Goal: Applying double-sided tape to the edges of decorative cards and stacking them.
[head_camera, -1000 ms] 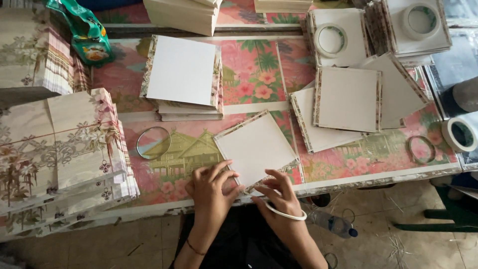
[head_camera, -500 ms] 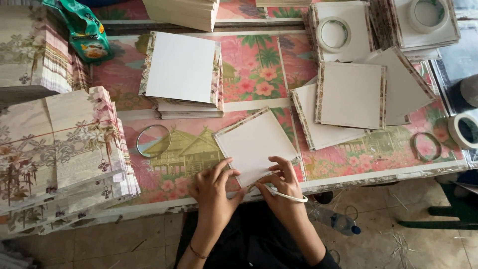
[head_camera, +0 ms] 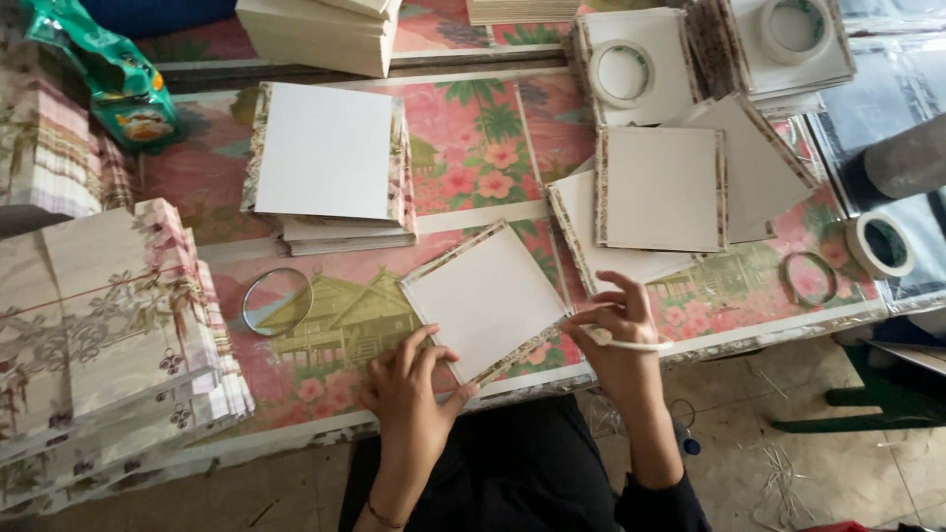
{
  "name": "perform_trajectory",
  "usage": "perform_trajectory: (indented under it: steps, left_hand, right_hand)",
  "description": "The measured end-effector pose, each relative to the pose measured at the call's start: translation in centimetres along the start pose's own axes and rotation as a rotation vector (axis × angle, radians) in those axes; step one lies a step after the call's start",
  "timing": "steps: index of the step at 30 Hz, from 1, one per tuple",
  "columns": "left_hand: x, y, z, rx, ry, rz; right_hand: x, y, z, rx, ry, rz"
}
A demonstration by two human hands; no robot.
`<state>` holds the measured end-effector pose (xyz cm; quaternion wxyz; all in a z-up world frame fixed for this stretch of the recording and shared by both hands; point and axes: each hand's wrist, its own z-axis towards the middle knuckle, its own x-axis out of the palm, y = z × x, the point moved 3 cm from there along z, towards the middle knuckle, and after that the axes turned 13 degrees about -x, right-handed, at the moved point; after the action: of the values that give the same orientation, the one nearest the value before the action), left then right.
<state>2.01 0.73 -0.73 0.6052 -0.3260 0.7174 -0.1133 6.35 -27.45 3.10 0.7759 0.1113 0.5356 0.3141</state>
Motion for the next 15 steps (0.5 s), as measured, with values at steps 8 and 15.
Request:
perform_trajectory:
  steps: [8, 15]
  left_hand:
    - [0.2, -0.2, 0.0, -0.026, 0.005, 0.034]
    - [0.0, 0.0, 0.0, -0.022, 0.017, 0.040]
  right_hand:
    - [1.3, -2.2, -0.5, 0.029, -0.037, 0.034]
    - [2.8, -3.2, -1.3, 0.038, 0.031, -0.144]
